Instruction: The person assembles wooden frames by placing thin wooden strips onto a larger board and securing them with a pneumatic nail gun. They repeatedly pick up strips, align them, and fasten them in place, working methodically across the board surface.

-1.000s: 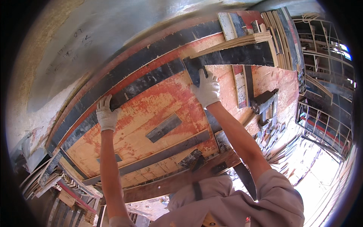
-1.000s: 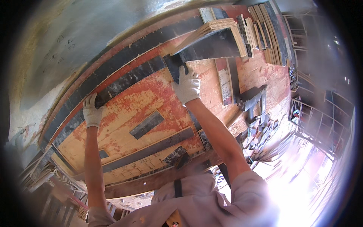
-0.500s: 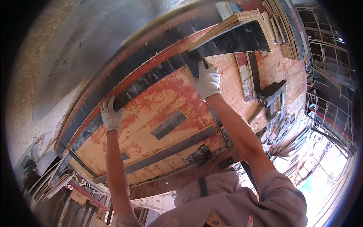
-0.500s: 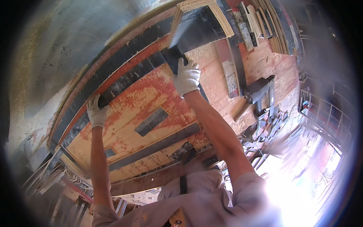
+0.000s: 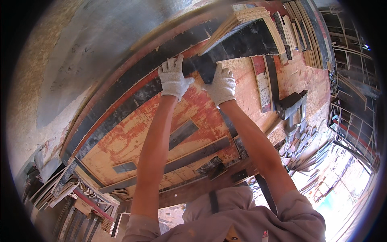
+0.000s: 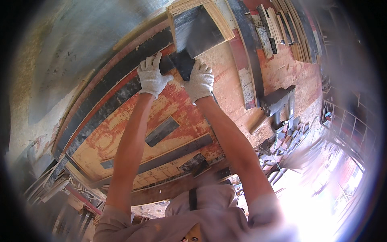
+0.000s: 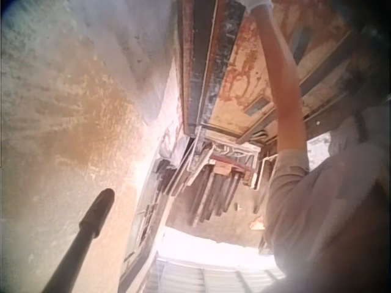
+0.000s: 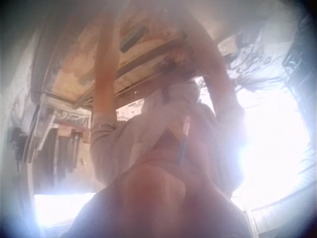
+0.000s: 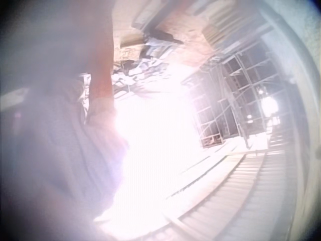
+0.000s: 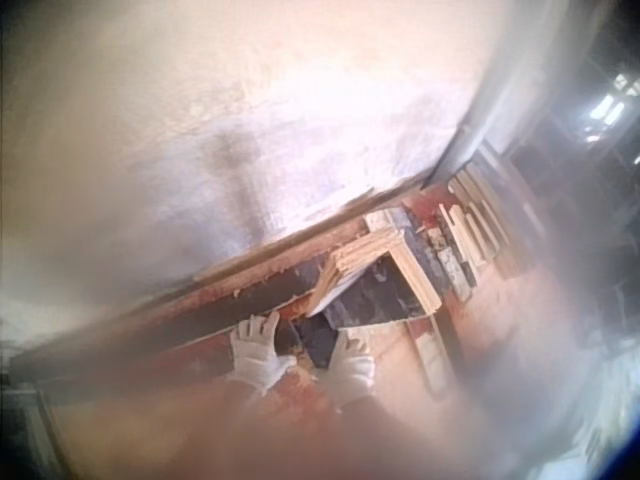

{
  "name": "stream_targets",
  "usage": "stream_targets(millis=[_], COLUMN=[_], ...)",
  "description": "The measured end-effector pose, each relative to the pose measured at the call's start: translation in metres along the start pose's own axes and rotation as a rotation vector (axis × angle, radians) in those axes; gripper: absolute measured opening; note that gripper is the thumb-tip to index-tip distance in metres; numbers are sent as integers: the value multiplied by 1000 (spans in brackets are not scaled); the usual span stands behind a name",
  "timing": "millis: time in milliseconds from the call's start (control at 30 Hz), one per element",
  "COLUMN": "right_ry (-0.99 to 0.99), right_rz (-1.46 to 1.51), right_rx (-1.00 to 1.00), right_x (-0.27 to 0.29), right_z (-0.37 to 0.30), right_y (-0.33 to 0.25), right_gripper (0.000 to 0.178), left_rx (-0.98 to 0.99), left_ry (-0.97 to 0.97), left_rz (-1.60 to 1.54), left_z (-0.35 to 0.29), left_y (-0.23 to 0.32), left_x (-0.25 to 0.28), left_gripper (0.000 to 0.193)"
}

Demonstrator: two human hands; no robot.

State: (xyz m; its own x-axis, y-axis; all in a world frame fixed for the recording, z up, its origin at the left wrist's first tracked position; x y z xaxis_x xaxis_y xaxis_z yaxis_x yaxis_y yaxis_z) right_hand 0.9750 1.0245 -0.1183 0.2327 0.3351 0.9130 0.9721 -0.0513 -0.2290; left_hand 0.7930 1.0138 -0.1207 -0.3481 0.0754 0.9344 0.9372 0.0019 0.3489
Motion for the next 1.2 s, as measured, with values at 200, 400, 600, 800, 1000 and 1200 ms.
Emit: stream_targets(millis=[200,400,600,800,1000,1200], right_ry=[-35,-45,-76,93,-105,-133], right_rz=[-19,12,-23,-199,-254,-249], right_rx=[-20,-11,-4,73,12,-5], right_x=[3,-2,4,-7,2,3], right_z=[5,8,9,13,14,19], right_y=[-3,3,-3,0,-12,0], right_gripper=[92,97,93,91,97,94], left_rx=[44,41,49,1,-11,-95], left_ry=[37,18,52,159,119,170], left_rz=[15,-30,-60,-67,2,-151], left_z=[21,20,21,16,16,-106], left_y=[2,4,1,3,-3,19], left_x=[-13,-10,-16,-27,-19,4], left_gripper=[81,72,71,70,77,109])
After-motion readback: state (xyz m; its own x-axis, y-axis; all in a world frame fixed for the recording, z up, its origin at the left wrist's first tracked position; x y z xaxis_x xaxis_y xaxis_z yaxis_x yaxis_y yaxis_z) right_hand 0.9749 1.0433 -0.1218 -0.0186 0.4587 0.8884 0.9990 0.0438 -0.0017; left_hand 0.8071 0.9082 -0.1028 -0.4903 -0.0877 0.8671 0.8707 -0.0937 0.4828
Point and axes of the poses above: each hand's wrist, its own z-axis towards the middle knuckle, its own x-axis out of the back of the hand, y = z × x, the point moved 4 cm from there along z, towards the middle knuckle, and after that the axes turned 7 degrees about -x, right-handed, at the moved point
